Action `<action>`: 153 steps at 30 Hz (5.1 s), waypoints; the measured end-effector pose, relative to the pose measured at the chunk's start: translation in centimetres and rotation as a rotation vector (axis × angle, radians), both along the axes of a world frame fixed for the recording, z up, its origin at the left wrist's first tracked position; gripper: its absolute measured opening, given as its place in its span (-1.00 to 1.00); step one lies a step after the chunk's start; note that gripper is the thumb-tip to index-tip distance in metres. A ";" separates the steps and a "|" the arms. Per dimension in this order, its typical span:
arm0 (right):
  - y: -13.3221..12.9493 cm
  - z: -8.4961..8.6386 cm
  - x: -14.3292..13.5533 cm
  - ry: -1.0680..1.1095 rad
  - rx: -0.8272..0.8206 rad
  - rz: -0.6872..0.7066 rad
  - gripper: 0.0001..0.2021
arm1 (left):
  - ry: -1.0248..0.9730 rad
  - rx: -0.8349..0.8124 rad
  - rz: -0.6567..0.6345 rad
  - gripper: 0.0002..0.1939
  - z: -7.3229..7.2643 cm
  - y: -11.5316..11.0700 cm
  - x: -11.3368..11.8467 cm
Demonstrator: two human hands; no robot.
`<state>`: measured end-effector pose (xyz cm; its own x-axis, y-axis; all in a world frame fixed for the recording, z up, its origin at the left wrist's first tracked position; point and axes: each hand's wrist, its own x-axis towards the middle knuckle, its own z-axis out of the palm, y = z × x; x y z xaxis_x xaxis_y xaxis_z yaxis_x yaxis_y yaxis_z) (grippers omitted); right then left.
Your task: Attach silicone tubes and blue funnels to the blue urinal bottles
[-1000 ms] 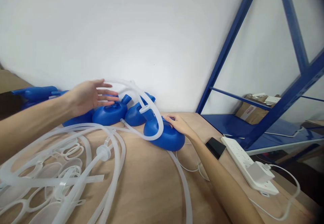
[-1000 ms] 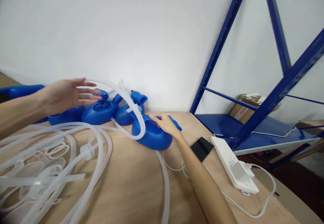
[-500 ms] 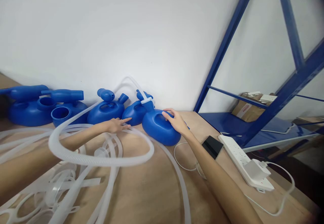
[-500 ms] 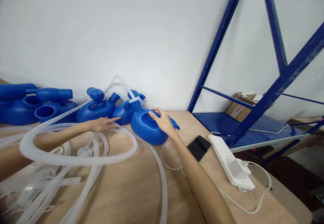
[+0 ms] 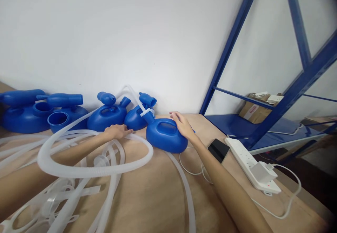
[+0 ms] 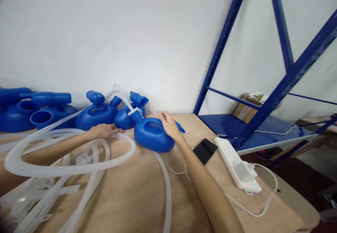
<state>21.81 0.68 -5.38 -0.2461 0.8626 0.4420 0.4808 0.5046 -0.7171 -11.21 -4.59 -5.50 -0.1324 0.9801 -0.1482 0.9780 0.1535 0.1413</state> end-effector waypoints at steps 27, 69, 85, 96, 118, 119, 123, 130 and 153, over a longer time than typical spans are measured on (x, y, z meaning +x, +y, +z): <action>-9.0 10.3 -0.4 0.608 -0.389 0.292 -0.14 | -0.637 0.465 -0.314 -0.47 9.8 -12.3 4.6; -8.4 10.0 -9.9 0.877 -0.159 0.352 0.05 | -0.600 0.609 -0.394 -0.67 9.9 -11.2 2.7; -6.4 9.9 -6.7 0.668 0.111 0.293 -0.63 | -0.442 0.772 -0.574 -0.68 10.6 -11.0 0.8; -7.5 8.8 -7.0 0.651 0.200 0.380 -0.54 | -0.363 0.976 -0.722 -0.77 11.8 -12.6 0.9; -13.0 12.1 -6.2 0.422 0.480 0.441 -0.67 | -0.357 0.877 -0.906 -0.75 12.2 -14.6 1.2; -13.2 12.2 -6.2 0.419 0.457 0.421 -0.69 | -0.339 0.884 -0.906 -0.74 12.0 -14.5 1.3; -12.9 12.0 -6.1 0.398 0.356 0.337 -0.74 | -0.208 0.927 -0.858 -0.69 11.5 -13.9 1.6; -10.9 11.1 -6.5 0.361 0.116 0.315 -0.67 | 0.188 1.082 -0.720 -0.53 10.2 -12.5 1.7; -9.0 10.6 -5.2 0.470 0.015 0.408 -0.55 | -0.428 0.660 -0.736 -0.65 11.6 -13.0 1.5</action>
<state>16.59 -8.36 5.25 -0.3306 0.7329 0.5945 -0.1187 0.5927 -0.7966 -9.71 -17.60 6.09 0.4600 0.7013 0.5446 0.6488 -0.6842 0.3330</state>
